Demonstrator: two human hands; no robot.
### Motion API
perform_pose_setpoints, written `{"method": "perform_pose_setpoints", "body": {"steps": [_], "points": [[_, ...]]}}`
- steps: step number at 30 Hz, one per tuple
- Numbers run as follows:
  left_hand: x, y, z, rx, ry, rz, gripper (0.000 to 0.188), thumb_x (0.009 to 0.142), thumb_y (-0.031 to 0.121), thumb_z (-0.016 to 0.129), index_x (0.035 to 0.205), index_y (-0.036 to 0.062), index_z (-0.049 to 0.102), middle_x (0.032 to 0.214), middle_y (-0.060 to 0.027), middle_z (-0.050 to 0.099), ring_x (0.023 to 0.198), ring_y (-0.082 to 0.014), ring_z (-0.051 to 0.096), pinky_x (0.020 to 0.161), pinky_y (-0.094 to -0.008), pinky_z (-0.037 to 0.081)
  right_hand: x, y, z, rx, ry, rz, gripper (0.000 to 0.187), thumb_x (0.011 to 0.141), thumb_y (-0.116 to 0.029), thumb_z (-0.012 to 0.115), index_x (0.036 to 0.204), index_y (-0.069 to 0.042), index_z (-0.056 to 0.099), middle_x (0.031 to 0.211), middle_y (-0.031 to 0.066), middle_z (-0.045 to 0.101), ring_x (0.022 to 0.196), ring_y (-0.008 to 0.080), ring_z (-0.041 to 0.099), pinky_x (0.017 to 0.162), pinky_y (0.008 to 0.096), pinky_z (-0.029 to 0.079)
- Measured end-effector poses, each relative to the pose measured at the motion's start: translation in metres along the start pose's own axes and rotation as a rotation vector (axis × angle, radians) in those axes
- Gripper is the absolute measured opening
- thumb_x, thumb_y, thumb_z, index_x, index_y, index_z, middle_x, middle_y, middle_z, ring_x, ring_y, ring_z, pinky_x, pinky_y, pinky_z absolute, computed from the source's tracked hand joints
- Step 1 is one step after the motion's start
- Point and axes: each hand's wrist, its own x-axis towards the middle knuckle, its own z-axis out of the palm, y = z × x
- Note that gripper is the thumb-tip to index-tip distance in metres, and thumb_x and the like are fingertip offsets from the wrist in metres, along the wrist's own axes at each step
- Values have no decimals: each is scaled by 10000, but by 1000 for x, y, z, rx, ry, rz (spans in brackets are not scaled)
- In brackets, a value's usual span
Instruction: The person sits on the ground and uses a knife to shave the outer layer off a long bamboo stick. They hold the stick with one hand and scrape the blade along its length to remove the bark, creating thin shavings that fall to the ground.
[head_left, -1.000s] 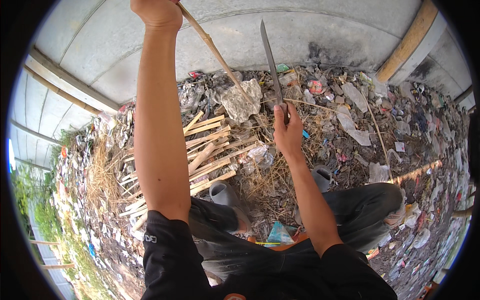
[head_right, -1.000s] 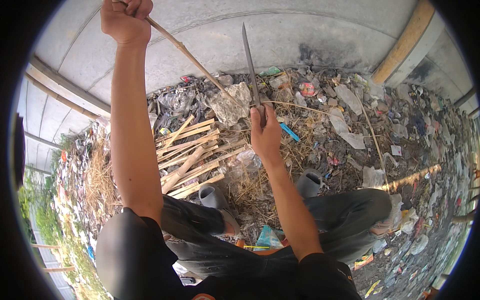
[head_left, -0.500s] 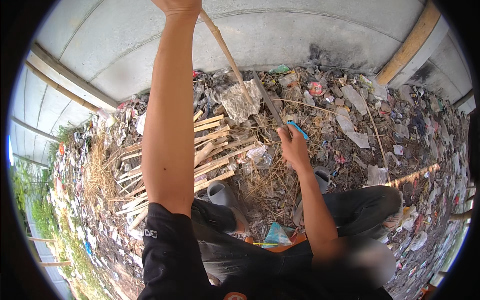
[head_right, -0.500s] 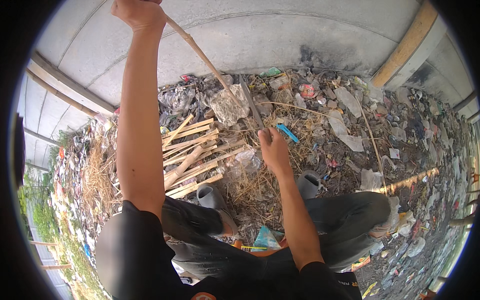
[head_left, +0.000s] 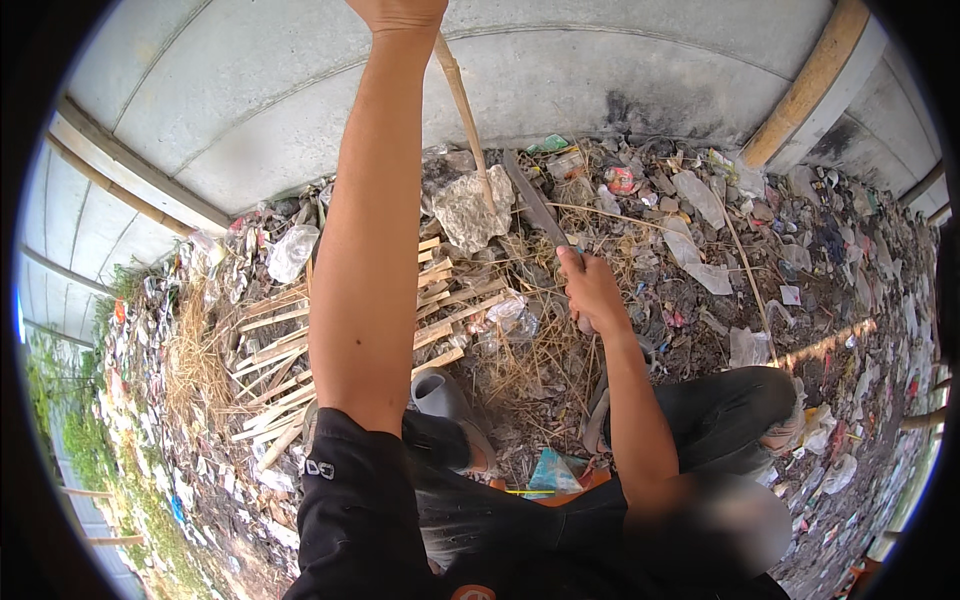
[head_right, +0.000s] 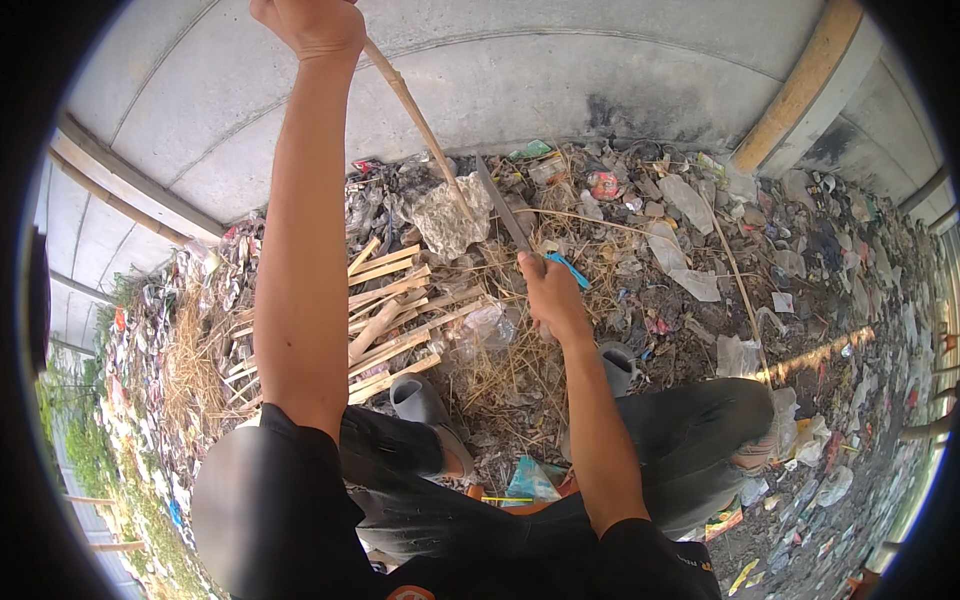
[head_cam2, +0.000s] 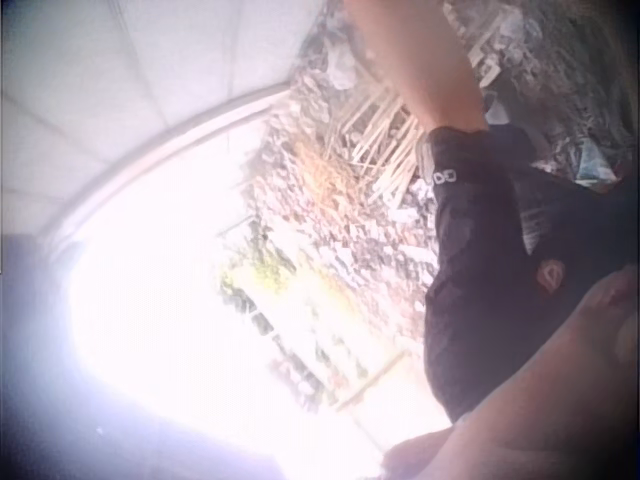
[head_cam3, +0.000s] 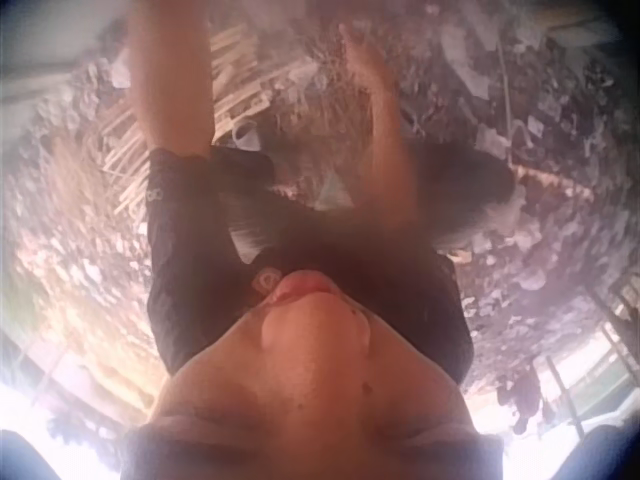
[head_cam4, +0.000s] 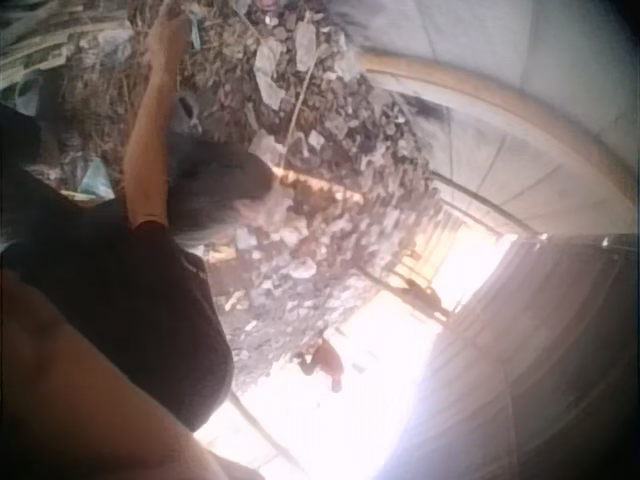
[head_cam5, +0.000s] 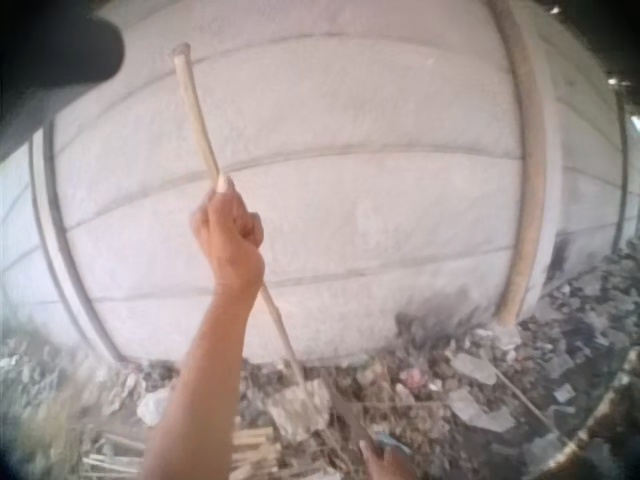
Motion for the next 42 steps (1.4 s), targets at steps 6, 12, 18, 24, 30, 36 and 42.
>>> {"method": "perform_pose_setpoints", "body": {"steps": [6,12,18,24,30,36,42], "points": [[-1,4,10,247,0,145,434,1009,359,570,669,160,388,567,66,294,444,-52,230,399,-247,209,-31,-79,-1,634,190,-235,516,1055,-507,510,1017,0,596,568,-34,416,408,64,417,378,292,408],[0,-16,23,317,-17,153,446,1027,403,521,678,158,392,566,62,286,448,-52,230,401,-247,198,-15,45,75,-29,71,-298,466,1056,-456,528,986,-6,631,635,51,544,569,211,583,533,433,468],[9,-5,-9,161,-119,126,449,1040,426,483,696,150,397,586,56,288,455,-54,213,403,-244,192,-37,166,66,-176,-13,174,485,1034,-464,563,1100,-3,699,846,174,691,770,331,672,676,494,499],[57,38,-87,459,-371,409,456,1059,403,469,682,168,367,592,54,268,460,-68,184,413,-254,190,-32,194,54,-93,409,-43,425,997,-380,639,1180,3,665,964,199,708,888,388,684,747,515,533],[-5,40,-9,911,98,596,362,970,250,485,677,85,349,598,-17,290,514,-127,192,474,-312,203,0,213,-1,-53,871,134,492,962,-264,670,1349,13,549,1227,247,656,1043,394,682,870,500,537],[-20,85,-24,940,157,591,366,984,295,434,677,111,357,553,-2,239,494,-141,185,492,-306,187,5,214,-32,-150,1074,246,529,930,-192,662,1389,18,506,1345,289,570,1172,416,615,938,519,508],[-39,122,-42,879,206,551,350,972,295,435,677,139,329,556,6,202,507,-140,140,503,-321,133,48,237,-25,-391,692,102,394,901,-168,669,1256,-3,623,1277,267,583,1215,410,551,937,533,481]]}}
